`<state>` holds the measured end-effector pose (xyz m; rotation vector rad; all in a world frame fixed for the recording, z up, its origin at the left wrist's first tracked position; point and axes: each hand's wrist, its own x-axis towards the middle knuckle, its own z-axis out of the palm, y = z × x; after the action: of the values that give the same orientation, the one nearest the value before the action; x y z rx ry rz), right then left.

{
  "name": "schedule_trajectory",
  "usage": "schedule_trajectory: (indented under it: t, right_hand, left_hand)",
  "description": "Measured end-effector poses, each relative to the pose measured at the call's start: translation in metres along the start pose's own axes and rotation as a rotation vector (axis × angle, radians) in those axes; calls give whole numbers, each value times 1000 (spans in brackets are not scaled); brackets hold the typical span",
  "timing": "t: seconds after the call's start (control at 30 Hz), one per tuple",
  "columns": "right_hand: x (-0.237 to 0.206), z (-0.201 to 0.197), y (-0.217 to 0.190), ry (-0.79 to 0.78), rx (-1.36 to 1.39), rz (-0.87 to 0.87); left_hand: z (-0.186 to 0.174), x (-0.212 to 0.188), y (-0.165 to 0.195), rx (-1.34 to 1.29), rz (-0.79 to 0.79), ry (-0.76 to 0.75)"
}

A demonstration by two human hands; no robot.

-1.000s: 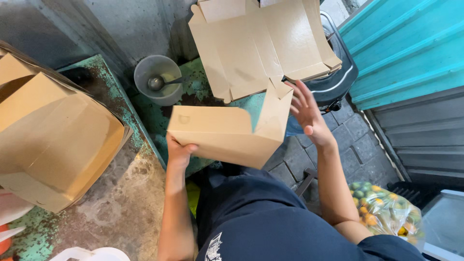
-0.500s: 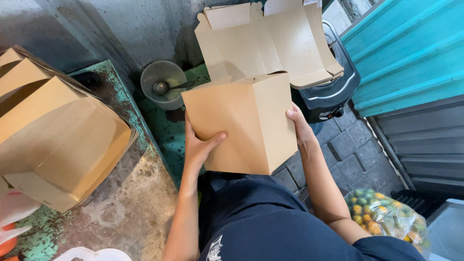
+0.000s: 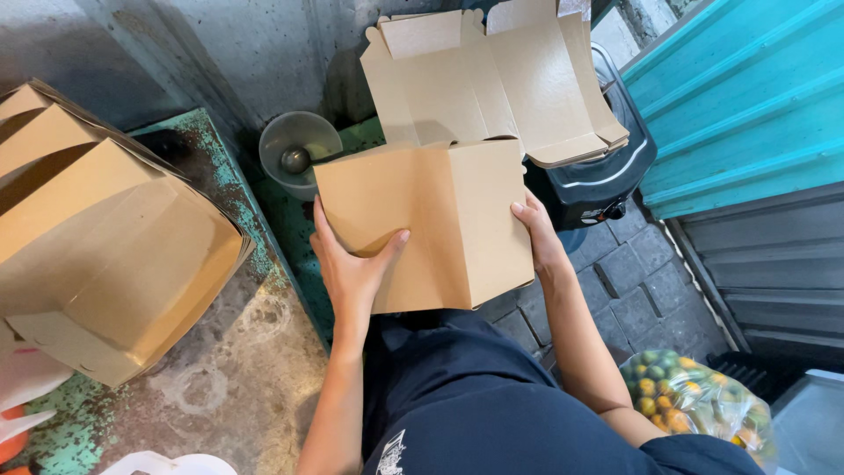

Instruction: The person assembles flat cardboard boxes by folding and tucking flaps into slots to form rectangular containers. They repeat the process for multiple boxes and stack the finished boxes on a nearby surface.

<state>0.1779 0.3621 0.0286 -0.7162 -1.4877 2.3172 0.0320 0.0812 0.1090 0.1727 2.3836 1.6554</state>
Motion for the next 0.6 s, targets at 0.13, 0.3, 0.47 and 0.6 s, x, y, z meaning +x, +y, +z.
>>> schedule_trajectory:
  t: [0.13,0.3,0.47,0.6]
  right_hand:
    - [-1,2,12,111,112,161]
    - [-2,5,23,60,117,164]
    - [-2,16,11,-74,60,68]
    - [-9,41,-15,-44,-75,-68]
  left_hand:
    - [5,3,-8,-102,85,-175]
    - [6,11,-21,-209,160,-190]
    - [3,2,-14,45,19,-34]
    - [3,-7,-1,161,47,87]
